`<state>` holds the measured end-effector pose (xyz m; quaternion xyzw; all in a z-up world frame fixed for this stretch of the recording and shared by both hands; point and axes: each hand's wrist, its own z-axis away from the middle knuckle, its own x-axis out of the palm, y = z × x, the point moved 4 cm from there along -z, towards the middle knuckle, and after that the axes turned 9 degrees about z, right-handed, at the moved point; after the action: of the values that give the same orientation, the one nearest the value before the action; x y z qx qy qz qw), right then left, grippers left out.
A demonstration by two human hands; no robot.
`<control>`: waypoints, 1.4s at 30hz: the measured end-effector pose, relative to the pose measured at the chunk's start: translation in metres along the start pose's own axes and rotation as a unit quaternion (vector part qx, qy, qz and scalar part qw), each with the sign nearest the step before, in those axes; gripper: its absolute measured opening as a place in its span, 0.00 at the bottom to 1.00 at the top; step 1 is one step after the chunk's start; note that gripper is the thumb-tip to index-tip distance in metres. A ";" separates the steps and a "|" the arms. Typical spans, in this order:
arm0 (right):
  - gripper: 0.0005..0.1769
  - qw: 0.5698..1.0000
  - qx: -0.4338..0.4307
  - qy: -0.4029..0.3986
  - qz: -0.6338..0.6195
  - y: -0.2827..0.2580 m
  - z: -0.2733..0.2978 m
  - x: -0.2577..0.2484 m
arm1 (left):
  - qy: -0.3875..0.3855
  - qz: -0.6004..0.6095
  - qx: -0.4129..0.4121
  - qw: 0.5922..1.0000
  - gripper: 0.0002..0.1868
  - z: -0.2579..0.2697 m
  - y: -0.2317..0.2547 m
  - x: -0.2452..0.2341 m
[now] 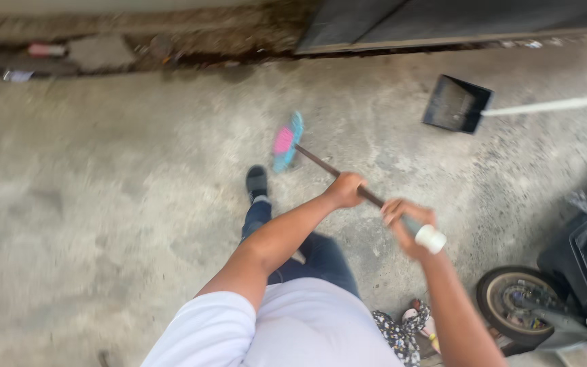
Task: The person sweeps debris from a concrete floor into a dustpan using a broom. They move around a cluttered area containing a scooter and various items, collecting trash and sweeping it into the dustpan.
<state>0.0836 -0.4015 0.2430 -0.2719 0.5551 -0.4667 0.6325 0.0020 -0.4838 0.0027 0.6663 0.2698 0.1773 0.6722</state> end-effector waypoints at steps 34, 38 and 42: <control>0.07 0.944 0.044 0.328 0.006 -0.017 0.089 -0.065 | -0.234 -0.166 0.001 0.958 0.05 -0.056 0.056 0.079; 0.03 0.960 0.001 0.275 -0.060 -0.017 0.071 -0.024 | -0.283 -0.239 0.052 0.927 0.11 -0.048 0.020 -0.006; 0.02 0.947 0.056 0.258 -0.181 0.031 0.012 0.018 | -0.232 -0.298 0.004 0.926 0.13 -0.051 -0.058 -0.053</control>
<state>0.1030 -0.4068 0.2104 -0.2023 0.6134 -0.6582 0.3868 -0.0773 -0.4778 -0.0468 0.5799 0.2931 -0.1920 0.7355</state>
